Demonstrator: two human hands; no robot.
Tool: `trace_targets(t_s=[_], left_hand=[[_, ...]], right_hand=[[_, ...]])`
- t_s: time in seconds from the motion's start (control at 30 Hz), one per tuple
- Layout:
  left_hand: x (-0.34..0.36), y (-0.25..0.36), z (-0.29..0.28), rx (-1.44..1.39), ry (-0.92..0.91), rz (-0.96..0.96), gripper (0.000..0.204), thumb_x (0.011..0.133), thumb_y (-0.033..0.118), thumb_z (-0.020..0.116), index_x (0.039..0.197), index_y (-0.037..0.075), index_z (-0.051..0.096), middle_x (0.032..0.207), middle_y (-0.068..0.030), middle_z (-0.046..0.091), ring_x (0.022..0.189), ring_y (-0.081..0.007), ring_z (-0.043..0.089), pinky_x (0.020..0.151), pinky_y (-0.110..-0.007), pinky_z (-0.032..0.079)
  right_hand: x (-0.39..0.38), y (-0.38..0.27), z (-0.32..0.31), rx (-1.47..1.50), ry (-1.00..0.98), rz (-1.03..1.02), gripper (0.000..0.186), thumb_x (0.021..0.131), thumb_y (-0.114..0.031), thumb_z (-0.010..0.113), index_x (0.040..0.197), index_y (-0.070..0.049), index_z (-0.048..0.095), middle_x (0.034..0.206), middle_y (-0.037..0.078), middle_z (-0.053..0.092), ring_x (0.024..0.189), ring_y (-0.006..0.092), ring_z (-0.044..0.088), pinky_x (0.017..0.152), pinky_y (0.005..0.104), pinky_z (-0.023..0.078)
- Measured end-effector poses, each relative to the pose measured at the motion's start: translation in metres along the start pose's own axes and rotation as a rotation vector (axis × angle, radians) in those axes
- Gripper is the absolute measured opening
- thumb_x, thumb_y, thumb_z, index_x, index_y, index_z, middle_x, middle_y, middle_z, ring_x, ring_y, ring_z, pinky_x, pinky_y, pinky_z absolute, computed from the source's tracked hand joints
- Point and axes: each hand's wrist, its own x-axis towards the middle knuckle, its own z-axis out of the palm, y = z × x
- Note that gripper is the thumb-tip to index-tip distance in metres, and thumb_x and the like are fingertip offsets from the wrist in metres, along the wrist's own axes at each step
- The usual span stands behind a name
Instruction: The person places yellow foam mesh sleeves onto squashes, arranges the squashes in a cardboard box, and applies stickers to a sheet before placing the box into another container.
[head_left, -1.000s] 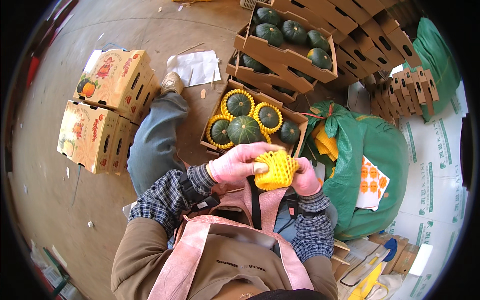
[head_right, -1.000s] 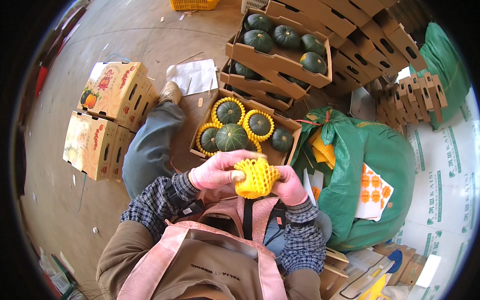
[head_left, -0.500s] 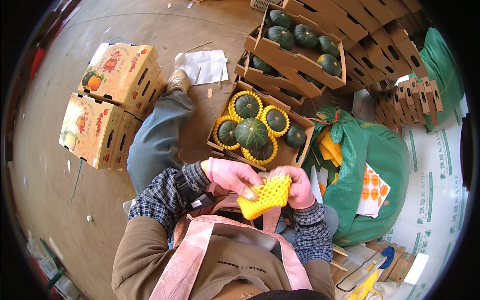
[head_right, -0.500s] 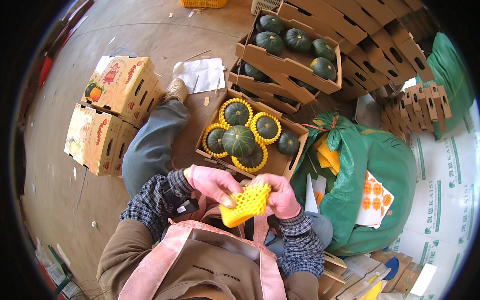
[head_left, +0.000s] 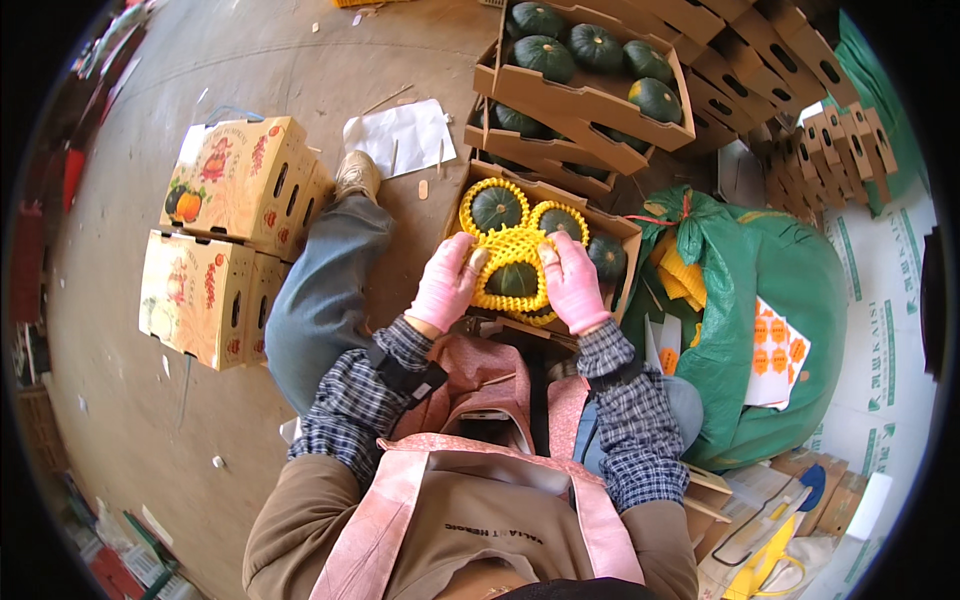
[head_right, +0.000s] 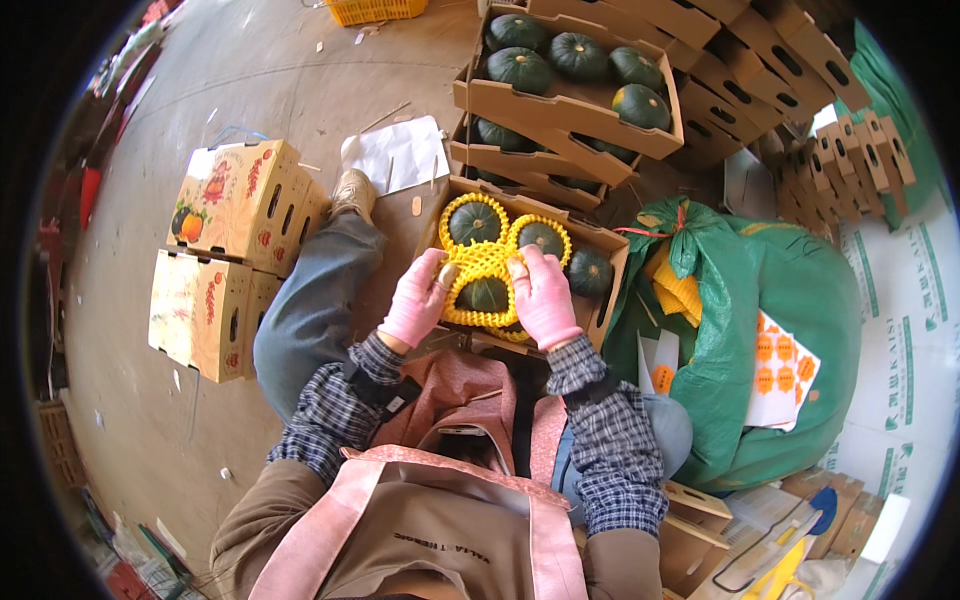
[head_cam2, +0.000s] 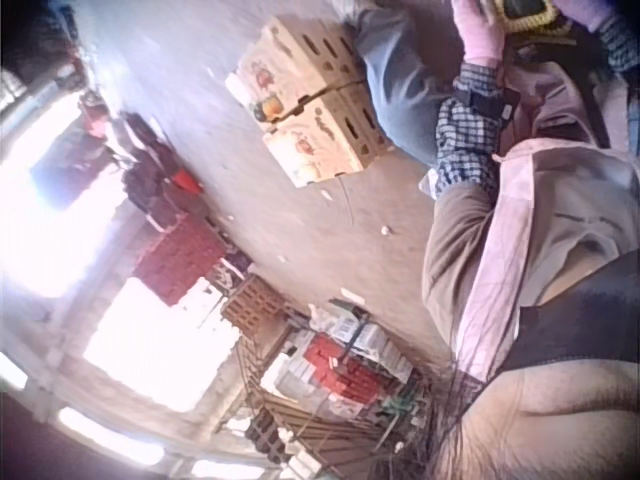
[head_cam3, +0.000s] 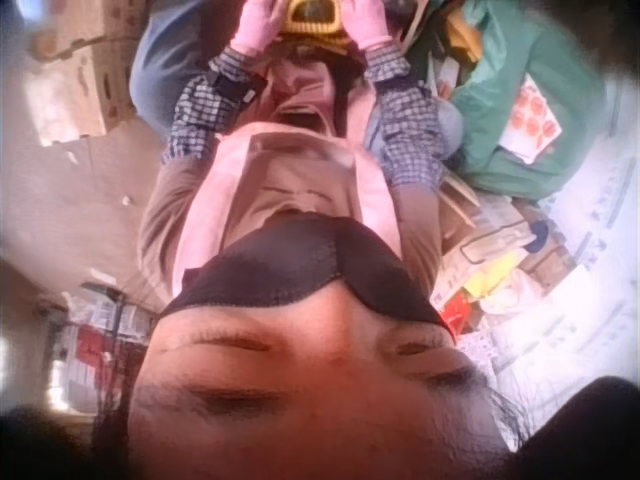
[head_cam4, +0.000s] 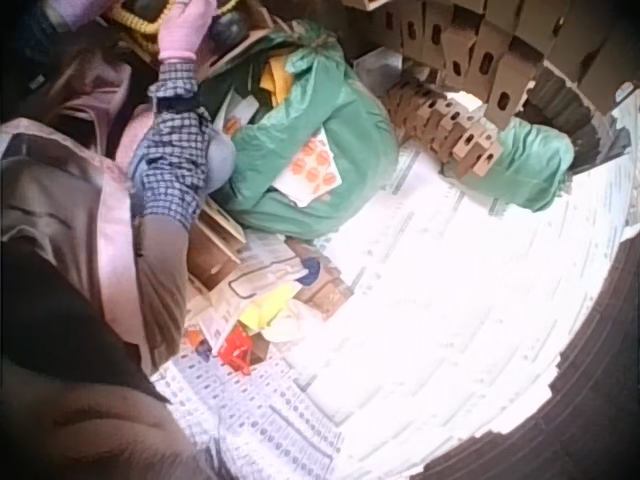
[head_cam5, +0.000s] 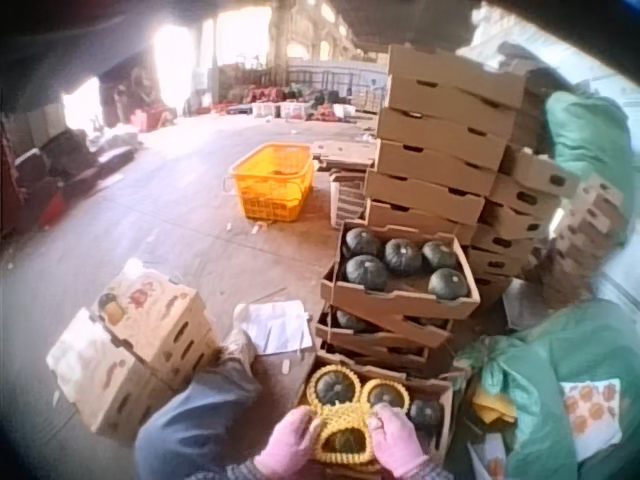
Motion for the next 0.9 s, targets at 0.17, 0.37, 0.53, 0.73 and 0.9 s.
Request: trace_targets(t_s=[0.17, 0.37, 0.53, 0.73, 0.9], left_hand=[[0.005, 0.005, 0.025, -0.306, 0.022, -0.122, 0.018, 0.095, 0.018, 0.053, 0.106, 0.004, 0.051, 0.081, -0.0112, 0.055, 0.073, -0.0192, 0.052, 0.069, -0.03, 0.045], [0.011, 0.02, 0.051, -0.433, -0.018, -0.163, 0.013, 0.094, 0.014, 0.057, 0.098, 0.003, 0.054, 0.078, -0.0003, 0.052, 0.075, -0.0074, 0.045, 0.069, -0.023, 0.042], [0.024, 0.012, 0.059, -0.571, -0.051, -0.352, 0.016, 0.092, 0.016, 0.059, 0.09, 0.0, 0.056, 0.078, 0.0006, 0.055, 0.073, -0.0062, 0.045, 0.067, -0.022, 0.042], [0.024, 0.015, 0.045, -0.171, -0.068, -0.203, 0.016, 0.093, 0.016, 0.058, 0.1, 0.002, 0.056, 0.08, -0.0073, 0.063, 0.076, -0.0118, 0.056, 0.072, -0.025, 0.046], [0.014, 0.041, 0.021, 0.288, -0.056, 0.093, 0.028, 0.093, 0.019, 0.055, 0.118, 0.008, 0.053, 0.103, -0.0197, 0.06, 0.096, -0.0319, 0.059, 0.081, -0.039, 0.047]], right_hand=[[-0.002, -0.009, -0.008, 0.538, -0.195, 0.654, 0.021, 0.097, -0.024, 0.051, 0.108, -0.006, 0.052, 0.075, 0.003, 0.051, 0.066, 0.0107, 0.048, 0.058, 0.0268, 0.045], [-0.035, 0.003, -0.012, 0.515, 0.174, 0.677, 0.017, 0.095, -0.02, 0.055, 0.092, -0.003, 0.055, 0.074, 0.0, 0.052, 0.07, 0.0073, 0.044, 0.063, 0.0249, 0.042], [-0.045, 0.018, -0.008, 0.742, 0.185, 0.968, 0.02, 0.095, -0.02, 0.055, 0.089, -0.002, 0.058, 0.078, -0.003, 0.054, 0.074, 0.0072, 0.045, 0.069, 0.0238, 0.042], [-0.037, 0.011, -0.016, 0.31, 0.034, 0.797, 0.019, 0.095, -0.025, 0.051, 0.099, -0.008, 0.06, 0.092, 0.015, 0.064, 0.08, 0.0311, 0.061, 0.074, 0.0335, 0.048], [-0.036, -0.012, -0.041, -0.062, -0.039, 0.463, 0.017, 0.093, -0.022, 0.05, 0.107, -0.014, 0.054, 0.098, 0.015, 0.057, 0.077, 0.038, 0.06, 0.067, 0.0448, 0.05]])
